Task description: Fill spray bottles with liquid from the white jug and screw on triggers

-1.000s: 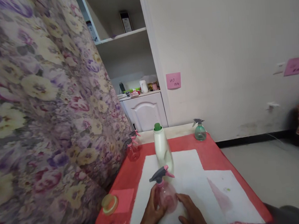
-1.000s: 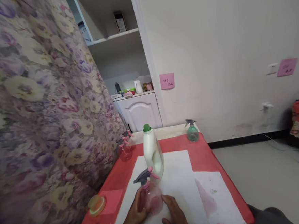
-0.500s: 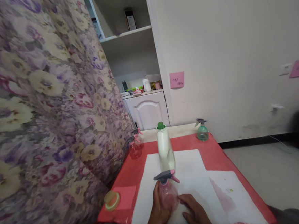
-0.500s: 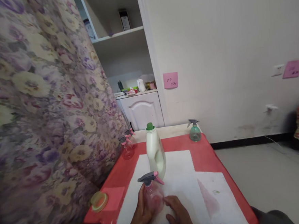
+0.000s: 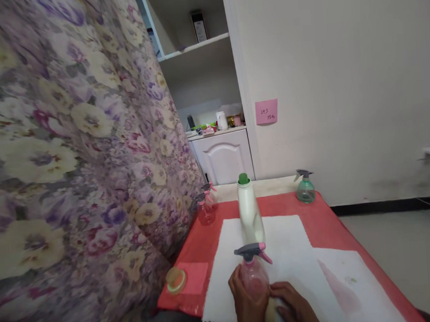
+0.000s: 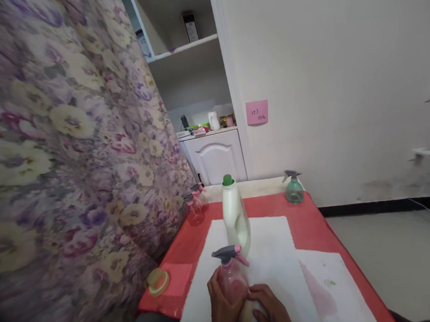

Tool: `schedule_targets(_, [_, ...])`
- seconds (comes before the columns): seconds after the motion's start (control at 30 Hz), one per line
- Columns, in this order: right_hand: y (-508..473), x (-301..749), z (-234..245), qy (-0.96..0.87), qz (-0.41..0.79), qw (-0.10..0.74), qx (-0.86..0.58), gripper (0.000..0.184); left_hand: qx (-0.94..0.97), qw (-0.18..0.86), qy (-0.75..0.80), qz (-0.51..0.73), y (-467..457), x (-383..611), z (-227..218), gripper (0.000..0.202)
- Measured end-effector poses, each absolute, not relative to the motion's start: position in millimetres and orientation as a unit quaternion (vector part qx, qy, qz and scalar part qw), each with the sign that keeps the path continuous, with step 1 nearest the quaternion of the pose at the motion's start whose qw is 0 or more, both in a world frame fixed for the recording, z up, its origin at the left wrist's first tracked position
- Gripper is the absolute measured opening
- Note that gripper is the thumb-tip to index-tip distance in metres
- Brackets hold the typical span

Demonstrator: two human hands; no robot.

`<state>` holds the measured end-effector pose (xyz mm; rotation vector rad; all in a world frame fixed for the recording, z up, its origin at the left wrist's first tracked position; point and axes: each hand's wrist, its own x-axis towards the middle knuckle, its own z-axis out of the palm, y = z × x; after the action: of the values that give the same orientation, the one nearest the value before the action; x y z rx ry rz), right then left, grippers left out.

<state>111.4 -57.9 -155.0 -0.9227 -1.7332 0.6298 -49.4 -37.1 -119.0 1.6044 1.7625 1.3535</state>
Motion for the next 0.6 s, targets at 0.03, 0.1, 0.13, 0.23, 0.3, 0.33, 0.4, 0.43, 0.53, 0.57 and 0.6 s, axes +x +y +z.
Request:
schedule_targets(0.03, [-58, 112, -156, -0.722, 0.265, 0.511, -0.384, 0.024, 0.575, 0.202, 0.628, 0.483, -36, -51, -120, 0.068])
schedule_targets(0.1, [-57, 112, -157, -0.723, 0.272, 0.504, -0.387, 0.024, 0.58, 0.204, 0.619, 0.489, -34, -54, -122, 0.066])
schedule_targets(0.13, [-57, 113, -158, -0.724, 0.274, 0.5, -0.388, 0.024, 0.582, 0.204, 0.613, 0.493, -33, -57, -123, 0.066])
schedule_targets(0.23, [-57, 113, -159, -0.724, 0.278, 0.494, -0.394, 0.023, 0.583, 0.2, 0.606, 0.503, -31, -64, -125, 0.066])
schedule_targets(0.3, [-56, 114, -159, -0.725, 0.274, 0.495, -0.393, 0.023, 0.586, 0.198, 0.604, 0.502, -31, -67, -126, 0.07])
schedule_targets(0.33, [-56, 114, -159, -0.725, 0.272, 0.497, -0.392, 0.023, 0.588, 0.197, 0.605, 0.499, -31, -68, -127, 0.075])
schedule_targets(0.4, [-55, 114, -161, -0.726, 0.267, 0.501, -0.389, 0.022, 0.585, 0.193, 0.613, 0.494, -29, -67, -129, 0.084])
schedule_targets(0.43, [-55, 114, -163, -0.726, 0.267, 0.5, -0.388, 0.022, 0.579, 0.19, 0.621, 0.493, -28, -65, -131, 0.087])
schedule_targets(0.53, [-52, 114, -171, -0.728, 0.275, 0.492, -0.391, 0.024, 0.56, 0.186, 0.646, 0.484, -23, -60, -138, 0.086])
schedule_targets(0.57, [-50, 115, -175, -0.728, 0.279, 0.488, -0.394, 0.024, 0.555, 0.184, 0.653, 0.481, -22, -60, -140, 0.084])
schedule_targets(0.6, [-48, 116, -179, -0.726, 0.283, 0.485, -0.397, 0.024, 0.554, 0.183, 0.654, 0.481, -21, -62, -142, 0.081])
